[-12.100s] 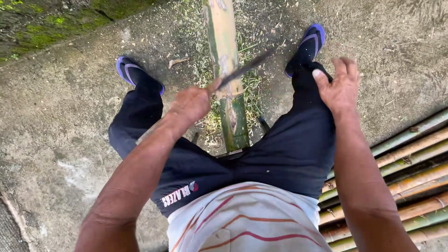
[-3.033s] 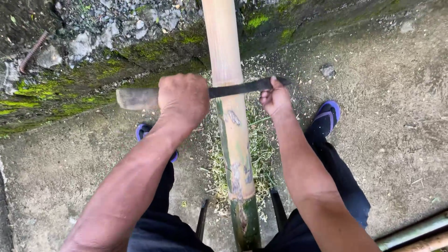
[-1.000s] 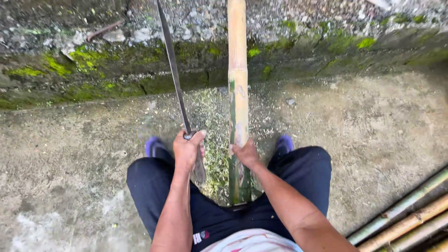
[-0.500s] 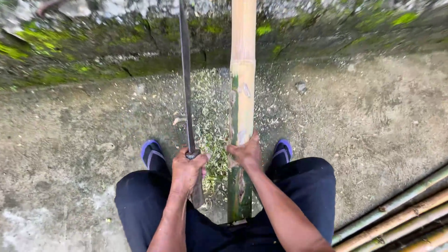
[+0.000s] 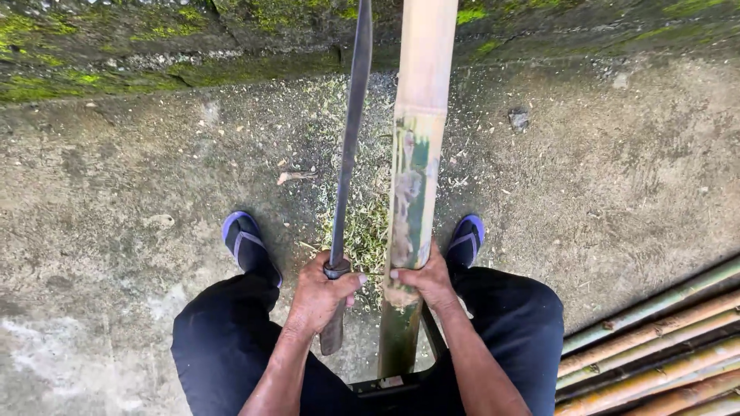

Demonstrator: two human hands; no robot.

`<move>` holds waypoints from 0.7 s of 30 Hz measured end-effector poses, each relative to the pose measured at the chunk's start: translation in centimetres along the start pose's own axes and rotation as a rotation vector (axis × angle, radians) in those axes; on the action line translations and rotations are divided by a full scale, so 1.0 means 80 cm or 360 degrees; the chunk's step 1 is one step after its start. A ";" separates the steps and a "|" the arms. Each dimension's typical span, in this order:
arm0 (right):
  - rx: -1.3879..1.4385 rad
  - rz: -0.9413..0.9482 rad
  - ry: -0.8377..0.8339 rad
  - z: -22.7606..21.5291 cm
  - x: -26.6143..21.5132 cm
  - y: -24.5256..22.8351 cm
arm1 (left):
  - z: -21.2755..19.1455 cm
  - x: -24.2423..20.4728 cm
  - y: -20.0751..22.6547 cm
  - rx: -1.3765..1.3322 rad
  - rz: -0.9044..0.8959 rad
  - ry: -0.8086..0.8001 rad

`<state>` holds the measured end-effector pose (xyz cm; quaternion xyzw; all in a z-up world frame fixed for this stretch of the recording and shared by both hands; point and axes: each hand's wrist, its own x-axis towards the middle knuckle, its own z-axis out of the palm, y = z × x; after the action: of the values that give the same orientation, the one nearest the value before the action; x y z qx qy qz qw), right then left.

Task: Scraping the outer green layer off a bamboo pole using a large knife.

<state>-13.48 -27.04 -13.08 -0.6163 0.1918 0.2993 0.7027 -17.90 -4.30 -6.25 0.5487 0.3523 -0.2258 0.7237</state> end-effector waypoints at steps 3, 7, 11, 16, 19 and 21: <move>-0.0003 0.0032 -0.0043 -0.005 0.004 -0.004 | 0.000 0.005 0.007 -0.0034 0.0016 -0.0058; -0.0046 -0.0019 0.0002 -0.016 0.005 0.020 | 0.002 0.006 0.011 0.0135 0.0086 -0.0069; -0.0087 -0.0106 -0.0104 -0.021 0.010 0.021 | 0.008 -0.002 -0.014 0.0043 0.0241 0.0057; 0.0033 -0.0241 -0.0210 -0.034 0.021 0.040 | 0.011 -0.023 -0.033 0.0008 0.0435 0.0115; -0.0287 -0.0463 0.0020 -0.062 0.034 0.047 | 0.012 -0.037 -0.036 0.0052 0.0453 0.0186; -0.0414 -0.0640 0.0330 -0.094 0.030 0.045 | 0.012 -0.053 -0.040 0.0123 0.0436 0.0260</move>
<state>-13.27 -33.73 -18.55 -0.7545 0.0962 0.1109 0.6396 -22.69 -6.42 -4.95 0.6355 0.3228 -0.0931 0.6952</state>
